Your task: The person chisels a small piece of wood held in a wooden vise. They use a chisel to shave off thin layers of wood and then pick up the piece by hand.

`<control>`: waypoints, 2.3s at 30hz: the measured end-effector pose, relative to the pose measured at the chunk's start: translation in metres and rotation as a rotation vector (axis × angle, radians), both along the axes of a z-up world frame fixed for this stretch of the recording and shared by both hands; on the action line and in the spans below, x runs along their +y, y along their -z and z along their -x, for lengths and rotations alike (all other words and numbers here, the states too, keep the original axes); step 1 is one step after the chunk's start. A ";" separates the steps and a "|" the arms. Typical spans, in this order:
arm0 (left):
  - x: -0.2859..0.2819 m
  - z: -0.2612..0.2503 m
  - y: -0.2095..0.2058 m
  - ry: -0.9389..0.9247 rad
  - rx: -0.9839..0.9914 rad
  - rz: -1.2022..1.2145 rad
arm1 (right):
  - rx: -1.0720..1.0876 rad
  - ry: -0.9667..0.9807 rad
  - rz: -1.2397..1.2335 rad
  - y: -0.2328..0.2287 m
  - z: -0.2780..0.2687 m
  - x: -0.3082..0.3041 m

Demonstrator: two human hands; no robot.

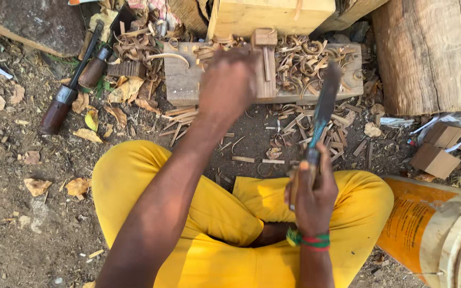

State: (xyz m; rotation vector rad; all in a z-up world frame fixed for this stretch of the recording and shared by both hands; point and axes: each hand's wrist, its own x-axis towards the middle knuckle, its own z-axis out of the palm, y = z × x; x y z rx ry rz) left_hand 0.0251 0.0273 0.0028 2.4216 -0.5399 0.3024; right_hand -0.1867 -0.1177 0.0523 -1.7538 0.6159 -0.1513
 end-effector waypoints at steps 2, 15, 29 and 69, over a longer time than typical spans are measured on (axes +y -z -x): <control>-0.014 0.006 -0.002 0.110 0.160 -0.192 | 0.049 0.003 0.025 0.008 0.019 -0.003; -0.023 0.015 0.016 0.127 0.005 -0.261 | 0.087 -0.157 0.367 0.036 0.023 -0.006; -0.018 0.010 0.011 0.095 0.074 -0.205 | 0.093 -0.264 0.368 0.033 0.017 -0.007; -0.020 0.013 0.028 0.066 0.030 -0.167 | 0.107 -0.297 0.325 0.030 0.017 -0.008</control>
